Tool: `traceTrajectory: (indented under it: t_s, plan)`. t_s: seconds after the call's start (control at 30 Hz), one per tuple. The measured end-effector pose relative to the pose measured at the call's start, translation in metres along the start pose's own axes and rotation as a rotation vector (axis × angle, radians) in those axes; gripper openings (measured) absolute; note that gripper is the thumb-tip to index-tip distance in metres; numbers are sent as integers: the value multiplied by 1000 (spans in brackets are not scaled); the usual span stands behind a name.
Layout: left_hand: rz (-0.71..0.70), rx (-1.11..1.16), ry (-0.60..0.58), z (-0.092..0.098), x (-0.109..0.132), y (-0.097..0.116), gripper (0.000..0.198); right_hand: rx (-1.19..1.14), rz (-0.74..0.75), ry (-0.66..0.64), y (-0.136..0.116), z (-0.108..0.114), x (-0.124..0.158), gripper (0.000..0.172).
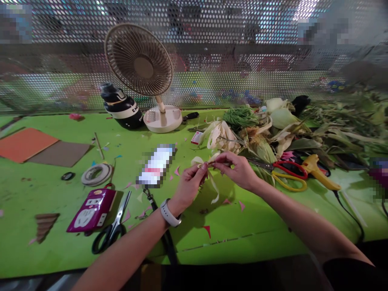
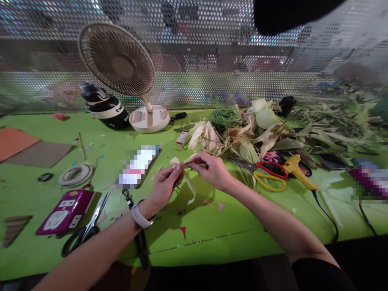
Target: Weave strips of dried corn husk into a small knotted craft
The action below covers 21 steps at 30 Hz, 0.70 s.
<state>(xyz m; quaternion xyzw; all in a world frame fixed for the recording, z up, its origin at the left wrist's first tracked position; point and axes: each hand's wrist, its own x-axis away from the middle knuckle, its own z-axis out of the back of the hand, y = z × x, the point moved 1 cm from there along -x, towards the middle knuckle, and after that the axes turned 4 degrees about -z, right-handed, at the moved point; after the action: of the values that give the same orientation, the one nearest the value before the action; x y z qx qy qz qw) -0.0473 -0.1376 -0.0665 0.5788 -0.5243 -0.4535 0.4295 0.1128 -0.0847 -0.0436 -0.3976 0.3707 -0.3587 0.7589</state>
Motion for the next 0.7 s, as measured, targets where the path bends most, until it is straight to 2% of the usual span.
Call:
traceTrajectory:
  t_s: [0.13, 0.27, 0.33, 0.43, 0.5, 0.7]
  plan:
    - [78, 155, 41, -1, -3, -2, 29, 203, 81, 14, 1, 2, 0, 12]
    - [244, 356, 162, -2, -6, -1, 29, 515, 342, 114, -2, 4, 0, 18]
    - [289, 421, 182, -3, -7, 1, 30, 600, 472, 98, -3, 5, 1, 24]
    - [314, 477, 182, -4, -7, 4, 29, 684, 601, -1, -4, 5, 2, 34]
    - [329, 493, 194, -5, -6, 5, 29, 718, 650, -35, -4, 5, 2, 33]
    - [344, 472, 183, -8, -3, 7, 26, 720, 749, 31, -6, 5, 2, 17]
